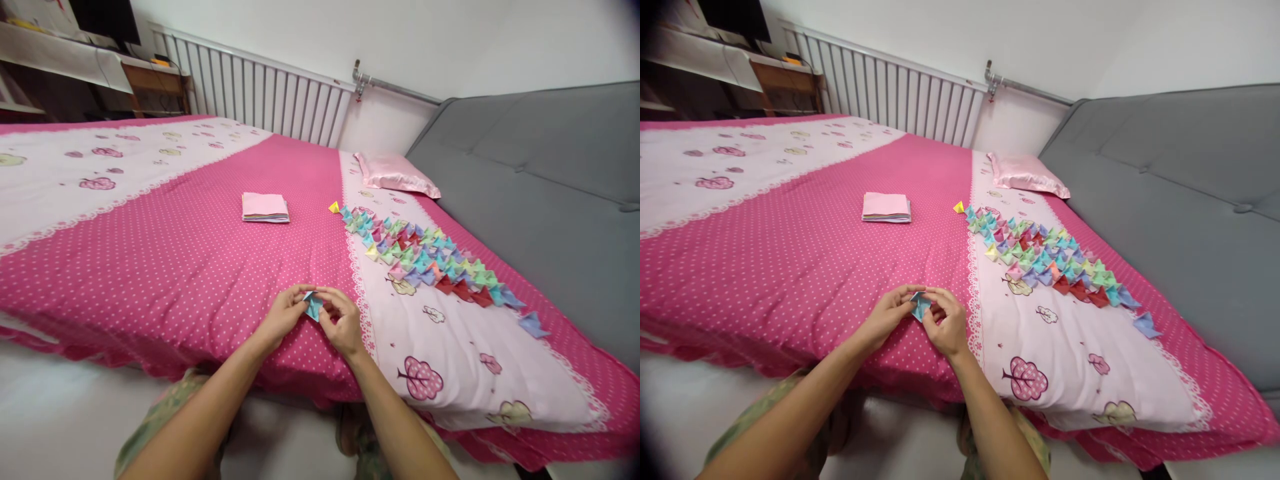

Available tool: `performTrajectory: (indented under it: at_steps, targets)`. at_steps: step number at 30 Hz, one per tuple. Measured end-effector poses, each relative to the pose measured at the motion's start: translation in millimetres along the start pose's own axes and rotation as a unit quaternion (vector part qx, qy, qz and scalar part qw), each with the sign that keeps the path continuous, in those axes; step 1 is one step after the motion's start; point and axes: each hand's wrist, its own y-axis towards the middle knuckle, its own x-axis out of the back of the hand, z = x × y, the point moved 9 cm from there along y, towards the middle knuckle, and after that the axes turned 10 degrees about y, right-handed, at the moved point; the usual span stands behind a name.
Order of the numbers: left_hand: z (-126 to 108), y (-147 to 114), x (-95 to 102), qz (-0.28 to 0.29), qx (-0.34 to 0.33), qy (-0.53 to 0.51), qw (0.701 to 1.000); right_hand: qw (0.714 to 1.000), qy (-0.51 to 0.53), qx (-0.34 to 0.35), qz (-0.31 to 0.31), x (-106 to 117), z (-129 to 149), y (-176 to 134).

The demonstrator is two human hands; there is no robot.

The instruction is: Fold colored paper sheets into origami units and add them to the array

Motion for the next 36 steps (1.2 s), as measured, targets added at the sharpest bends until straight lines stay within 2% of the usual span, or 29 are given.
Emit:
performTrajectory:
  at_steps: [17,22,29,36]
  targets:
    - [-1,-1,-1.6,0.001,0.008,-0.004,1.0,1.0,0.027,-0.011,-0.002,0,-5,-1]
    - [-4,-3,-2.0,-0.002,0.005,0.009,1.0,0.992,0.099,-0.068,-0.026,2,-19,-1]
    - [-12,-5,-5.9,0.006,-0.014,0.005,1.0,0.956,0.243,-0.166,-0.014,-3,-39,2]
    - [-7,-3,-6.6,0.011,-0.011,0.017,1.0,0.953,0.224,-0.204,-0.008,-4,-42,5]
